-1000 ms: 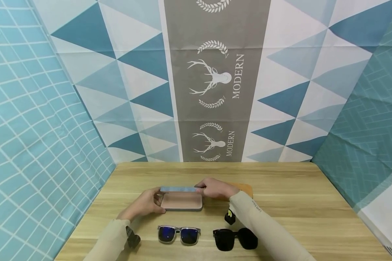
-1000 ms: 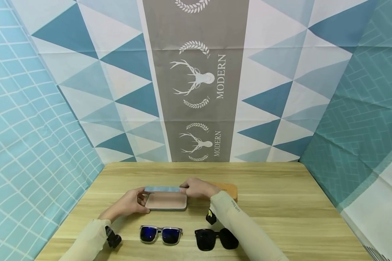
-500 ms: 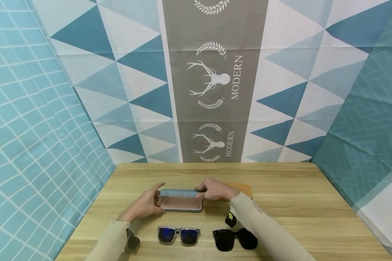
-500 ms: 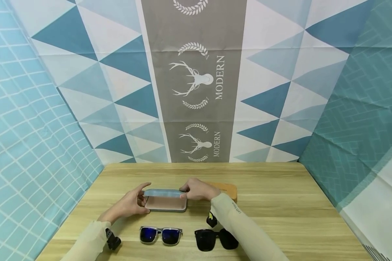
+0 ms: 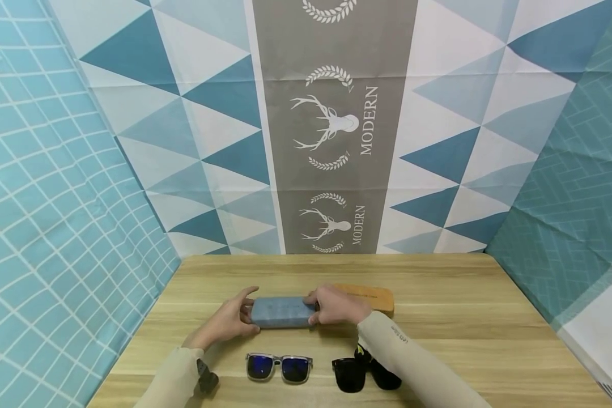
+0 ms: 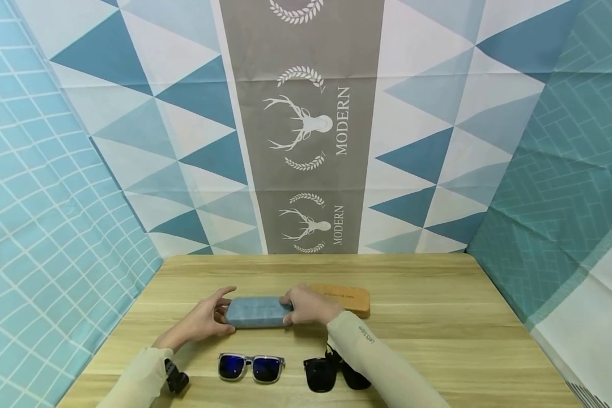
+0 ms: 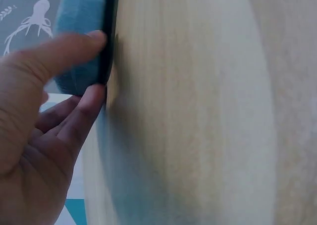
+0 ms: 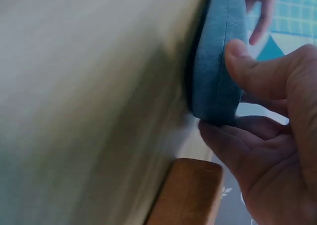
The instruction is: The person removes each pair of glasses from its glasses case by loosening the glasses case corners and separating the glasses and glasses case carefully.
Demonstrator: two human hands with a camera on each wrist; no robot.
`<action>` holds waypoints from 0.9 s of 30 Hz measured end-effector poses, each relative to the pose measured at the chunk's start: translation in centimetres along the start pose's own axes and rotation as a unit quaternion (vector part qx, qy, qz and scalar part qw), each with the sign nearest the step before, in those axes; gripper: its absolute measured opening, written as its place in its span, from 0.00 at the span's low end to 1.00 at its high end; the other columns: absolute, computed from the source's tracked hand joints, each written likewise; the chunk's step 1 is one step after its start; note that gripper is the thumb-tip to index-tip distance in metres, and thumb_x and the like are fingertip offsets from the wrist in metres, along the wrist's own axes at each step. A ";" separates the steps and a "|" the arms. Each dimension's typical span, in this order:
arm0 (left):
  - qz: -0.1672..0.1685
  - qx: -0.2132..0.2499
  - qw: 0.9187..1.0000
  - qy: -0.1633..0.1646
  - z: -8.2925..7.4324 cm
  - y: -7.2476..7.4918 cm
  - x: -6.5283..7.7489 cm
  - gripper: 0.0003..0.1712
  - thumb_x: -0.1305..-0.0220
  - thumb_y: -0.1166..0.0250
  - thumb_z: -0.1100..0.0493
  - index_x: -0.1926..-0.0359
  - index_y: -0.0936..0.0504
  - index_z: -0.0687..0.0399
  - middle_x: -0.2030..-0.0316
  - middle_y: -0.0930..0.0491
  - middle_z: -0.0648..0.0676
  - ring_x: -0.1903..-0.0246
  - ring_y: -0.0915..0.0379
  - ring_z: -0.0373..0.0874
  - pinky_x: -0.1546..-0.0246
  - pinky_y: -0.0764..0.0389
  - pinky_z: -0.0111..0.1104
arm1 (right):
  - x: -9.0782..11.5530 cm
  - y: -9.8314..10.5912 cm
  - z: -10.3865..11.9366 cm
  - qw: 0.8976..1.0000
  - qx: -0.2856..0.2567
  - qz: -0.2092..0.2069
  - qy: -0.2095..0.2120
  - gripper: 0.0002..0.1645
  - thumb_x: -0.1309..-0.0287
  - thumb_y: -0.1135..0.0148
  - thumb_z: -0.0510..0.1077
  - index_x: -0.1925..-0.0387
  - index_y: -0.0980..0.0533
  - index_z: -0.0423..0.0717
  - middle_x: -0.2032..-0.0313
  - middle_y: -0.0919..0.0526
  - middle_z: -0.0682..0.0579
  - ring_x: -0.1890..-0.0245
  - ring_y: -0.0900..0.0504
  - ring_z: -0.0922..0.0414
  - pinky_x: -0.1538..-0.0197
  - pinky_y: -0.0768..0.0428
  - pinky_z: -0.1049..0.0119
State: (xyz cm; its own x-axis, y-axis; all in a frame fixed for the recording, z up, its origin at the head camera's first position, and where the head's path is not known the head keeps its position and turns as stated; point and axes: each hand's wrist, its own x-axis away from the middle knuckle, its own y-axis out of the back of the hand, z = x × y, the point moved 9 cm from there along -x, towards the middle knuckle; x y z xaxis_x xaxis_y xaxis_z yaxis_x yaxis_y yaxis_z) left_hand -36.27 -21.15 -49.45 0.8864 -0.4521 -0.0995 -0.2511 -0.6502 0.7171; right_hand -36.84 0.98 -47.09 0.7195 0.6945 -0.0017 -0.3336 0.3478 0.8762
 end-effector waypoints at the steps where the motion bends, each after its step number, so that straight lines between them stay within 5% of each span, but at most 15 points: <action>1: 0.002 -0.008 1.000 -0.004 -0.1 0.0 0.0 0.57 0.49 0.18 0.60 0.23 0.41 0.61 0.42 0.22 0.70 0.61 0.19 0.38 0.61 0.17 0.31 | 0.0 -0.1 0.1 1.000 0.005 -0.002 0.001 0.35 0.43 0.23 0.46 0.36 0.22 0.41 0.35 0.21 0.42 0.78 0.34 0.64 0.68 0.28 0.72; 3: 0.006 -0.022 1.000 -0.010 -0.2 -0.1 0.0 0.54 0.49 0.18 0.60 0.24 0.37 0.61 0.42 0.21 0.68 0.62 0.20 0.38 0.63 0.17 0.30 | 0.2 -0.3 0.1 1.000 0.016 -0.005 0.001 0.37 0.44 0.22 0.48 0.35 0.23 0.42 0.35 0.21 0.43 0.76 0.33 0.63 0.68 0.27 0.71; 6: 0.013 -0.035 0.999 -0.014 -0.4 -0.3 -0.2 0.51 0.48 0.18 0.60 0.26 0.34 0.60 0.42 0.21 0.66 0.62 0.20 0.38 0.64 0.17 0.30 | 0.3 -0.3 0.0 1.000 0.017 -0.014 -0.007 0.39 0.46 0.20 0.51 0.35 0.22 0.44 0.36 0.19 0.47 0.56 0.21 0.64 0.53 0.21 0.69; 10: 0.026 -0.038 0.999 -0.011 -0.6 -0.4 -0.3 0.50 0.47 0.19 0.60 0.26 0.33 0.61 0.42 0.21 0.64 0.59 0.19 0.42 0.63 0.17 0.31 | 0.6 -0.2 -0.2 1.000 0.012 -0.017 -0.011 0.40 0.47 0.20 0.52 0.35 0.22 0.46 0.38 0.18 0.51 0.39 0.20 0.57 0.41 0.19 0.62; 18: 0.043 -0.047 0.998 -0.003 -1.5 -0.4 -0.2 0.49 0.47 0.20 0.59 0.27 0.32 0.63 0.44 0.20 0.63 0.60 0.19 0.41 0.64 0.18 0.30 | 1.0 0.0 -0.3 0.999 0.011 -0.029 -0.015 0.46 0.49 0.19 0.51 0.31 0.27 0.43 0.39 0.22 0.48 0.47 0.22 0.58 0.43 0.19 0.62; 27: 0.011 -0.083 0.996 -0.012 -2.9 0.5 -0.2 0.45 0.46 0.20 0.54 0.31 0.27 0.66 0.41 0.21 0.62 0.55 0.20 0.47 0.56 0.16 0.39 | 1.1 0.4 -0.5 0.999 -0.001 -0.032 -0.035 0.49 0.45 0.23 0.57 0.28 0.32 0.42 0.39 0.26 0.47 0.51 0.24 0.59 0.44 0.19 0.61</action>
State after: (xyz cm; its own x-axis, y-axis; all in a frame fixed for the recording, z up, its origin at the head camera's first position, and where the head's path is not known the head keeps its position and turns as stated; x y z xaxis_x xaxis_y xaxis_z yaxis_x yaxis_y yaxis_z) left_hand -35.41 -19.59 -47.06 0.8715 -0.4807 -0.0970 -0.2009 -0.5303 0.8236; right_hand -36.42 2.20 -47.00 0.7799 0.6254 -0.0248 -0.2859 0.3913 0.8747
